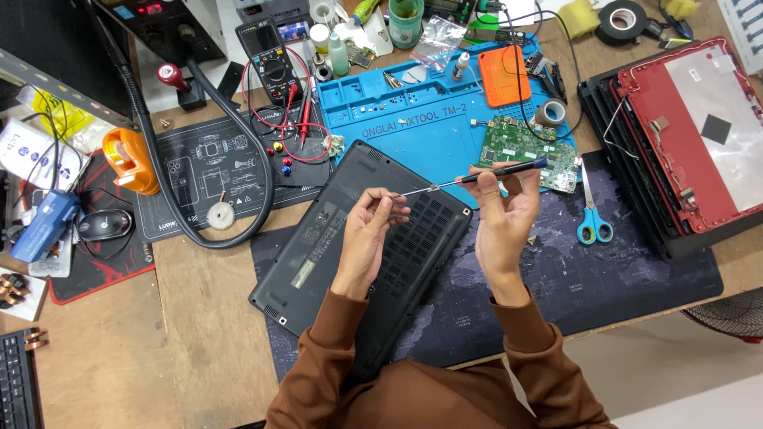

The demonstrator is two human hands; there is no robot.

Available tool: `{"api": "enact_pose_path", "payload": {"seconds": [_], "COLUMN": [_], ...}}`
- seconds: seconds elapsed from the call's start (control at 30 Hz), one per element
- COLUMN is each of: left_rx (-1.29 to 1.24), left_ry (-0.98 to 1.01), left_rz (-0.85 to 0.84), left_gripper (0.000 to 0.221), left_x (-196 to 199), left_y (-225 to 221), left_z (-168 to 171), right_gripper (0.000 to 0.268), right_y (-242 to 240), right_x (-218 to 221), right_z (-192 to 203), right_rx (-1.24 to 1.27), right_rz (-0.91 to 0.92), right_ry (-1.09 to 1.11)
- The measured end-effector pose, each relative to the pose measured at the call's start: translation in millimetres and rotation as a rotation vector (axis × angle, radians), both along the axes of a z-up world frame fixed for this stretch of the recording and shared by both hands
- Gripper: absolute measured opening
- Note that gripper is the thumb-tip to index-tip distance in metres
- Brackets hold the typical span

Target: Repairing a laptop by removing screws and prying open the back cover to access internal components

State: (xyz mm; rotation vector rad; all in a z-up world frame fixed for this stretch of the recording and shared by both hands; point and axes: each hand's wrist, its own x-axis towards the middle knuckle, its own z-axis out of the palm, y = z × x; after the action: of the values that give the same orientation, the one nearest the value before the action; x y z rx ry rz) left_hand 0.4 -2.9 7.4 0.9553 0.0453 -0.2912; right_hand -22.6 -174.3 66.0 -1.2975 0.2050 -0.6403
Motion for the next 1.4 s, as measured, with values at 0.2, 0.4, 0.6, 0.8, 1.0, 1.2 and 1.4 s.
{"api": "enact_pose_path", "payload": {"seconds": [0.2, 0.4, 0.6, 0.8, 1.0, 1.2, 1.4], "left_rx": [0.040, 0.091, 0.753, 1.398, 1.528, 1.549, 1.549], "left_ry": [-0.010, -0.081, -0.459, -0.648, -0.754, -0.756, -0.749], "left_rz": [0.020, 0.044, 0.101, 0.076, 0.150, 0.167, 0.176], "left_gripper": [0.015, 0.017, 0.053, 0.074, 0.069, 0.071, 0.070], "left_x": [0.6, 14.3, 35.5, 73.4, 67.8, 68.7, 69.3], "left_y": [-1.2, 8.6, 20.1, 16.5, 12.7, 12.7, 12.3], "left_z": [-0.9, 5.5, 22.7, -45.5, -40.9, -46.2, -49.6], "right_gripper": [0.019, 0.038, 0.062, 0.052, 0.048, 0.051, 0.060], "right_y": [-5.8, 3.1, 8.4, 16.4, 24.3, 25.4, 29.2], "right_x": [1.7, 7.1, 32.9, 74.2, 85.2, 93.6, 104.8], "right_z": [-5.6, 30.7, 30.6, 12.9, -7.5, -15.3, -12.3], "right_rx": [-0.022, -0.195, -0.355, -0.696, -0.759, -0.843, -0.922], "right_rz": [0.038, 0.137, 0.086, 0.212, 0.278, 0.260, 0.154], "right_ry": [0.016, -0.088, -0.257, -0.307, -0.267, -0.267, -0.375]}}
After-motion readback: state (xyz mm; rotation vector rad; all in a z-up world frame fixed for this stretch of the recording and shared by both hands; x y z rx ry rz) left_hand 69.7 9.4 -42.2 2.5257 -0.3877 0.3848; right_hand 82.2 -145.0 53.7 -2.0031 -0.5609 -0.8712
